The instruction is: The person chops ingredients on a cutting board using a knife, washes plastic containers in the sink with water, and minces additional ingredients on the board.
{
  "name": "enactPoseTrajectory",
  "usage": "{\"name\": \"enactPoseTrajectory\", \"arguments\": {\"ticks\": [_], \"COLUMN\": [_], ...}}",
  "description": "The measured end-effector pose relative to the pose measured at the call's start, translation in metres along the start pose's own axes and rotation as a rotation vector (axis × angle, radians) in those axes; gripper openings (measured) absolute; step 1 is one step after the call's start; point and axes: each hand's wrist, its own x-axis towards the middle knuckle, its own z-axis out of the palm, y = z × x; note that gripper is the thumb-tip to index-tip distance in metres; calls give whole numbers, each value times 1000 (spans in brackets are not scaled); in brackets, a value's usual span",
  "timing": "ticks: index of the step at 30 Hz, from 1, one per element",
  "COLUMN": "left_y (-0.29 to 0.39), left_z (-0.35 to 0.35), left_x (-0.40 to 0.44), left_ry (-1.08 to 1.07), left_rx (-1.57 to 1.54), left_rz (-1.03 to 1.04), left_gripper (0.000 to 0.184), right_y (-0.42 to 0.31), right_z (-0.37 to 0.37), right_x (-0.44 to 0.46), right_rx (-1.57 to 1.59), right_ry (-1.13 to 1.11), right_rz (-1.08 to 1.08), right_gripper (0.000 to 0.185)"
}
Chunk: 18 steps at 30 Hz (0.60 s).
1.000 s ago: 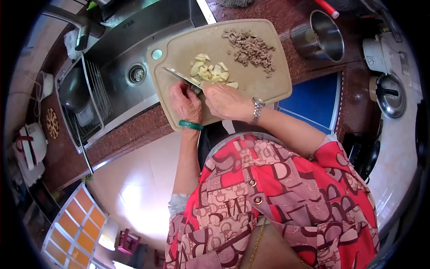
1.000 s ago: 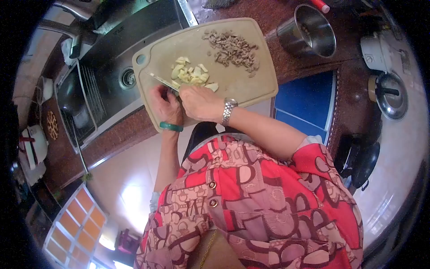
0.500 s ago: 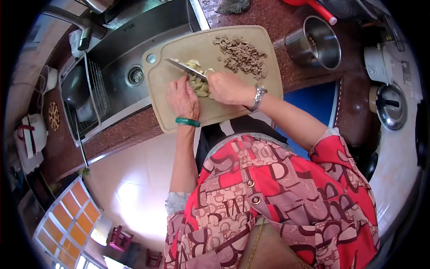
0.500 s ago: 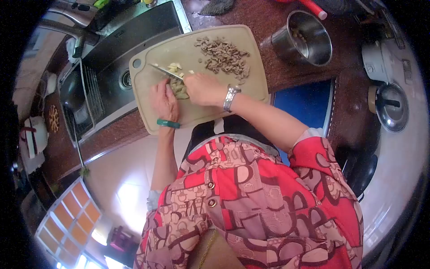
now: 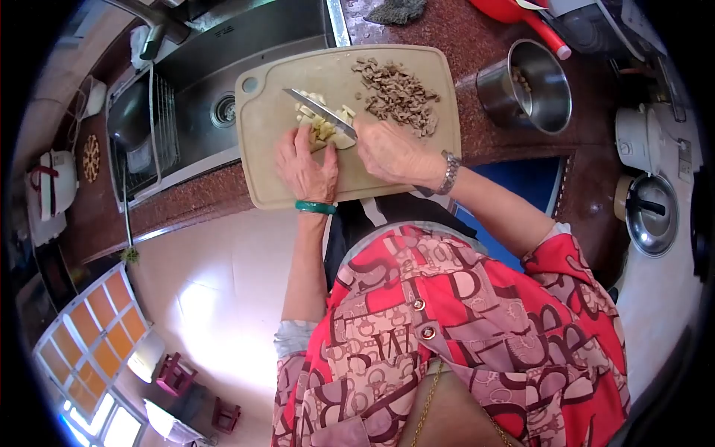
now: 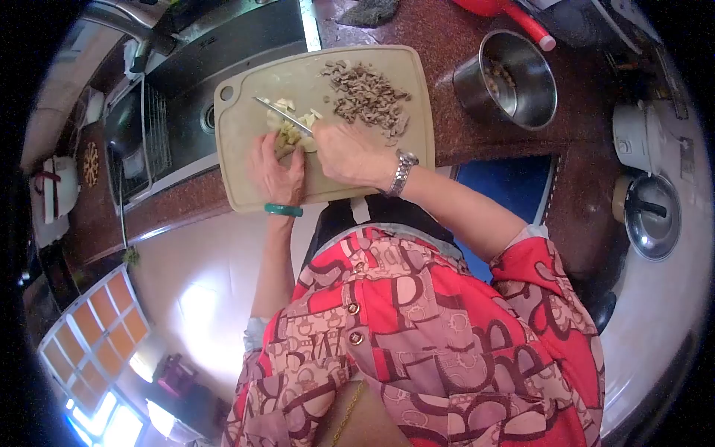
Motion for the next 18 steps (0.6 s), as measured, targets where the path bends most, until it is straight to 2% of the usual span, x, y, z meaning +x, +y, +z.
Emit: {"name": "enactPoseTrajectory", "arguments": {"ticks": [4, 7, 10, 12, 14, 18], "left_y": [2, -1, 1, 2, 0, 3], "left_z": [1, -1, 5, 2, 3, -2], "left_x": [-3, -2, -4, -9, -8, -7], "left_ry": [19, -11, 111, 96, 82, 29], "left_rx": [-6, -54, -90, -58, -26, 61], "left_rz": [-33, -42, -37, -151, -149, -127], "left_gripper": [49, 50, 52, 52, 52, 52], "right_y": [4, 10, 15, 11, 7, -3], "right_z": [14, 22, 10, 4, 9, 15], "right_x": [6, 20, 25, 15, 9, 13], "right_rx": [1, 10, 28, 40, 50, 23], "right_ry": [-110, -79, -119, -83, -50, -141], "right_rz": [89, 25, -31, -84, -74, 90], "right_gripper": [15, 14, 15, 14, 14, 15]}}
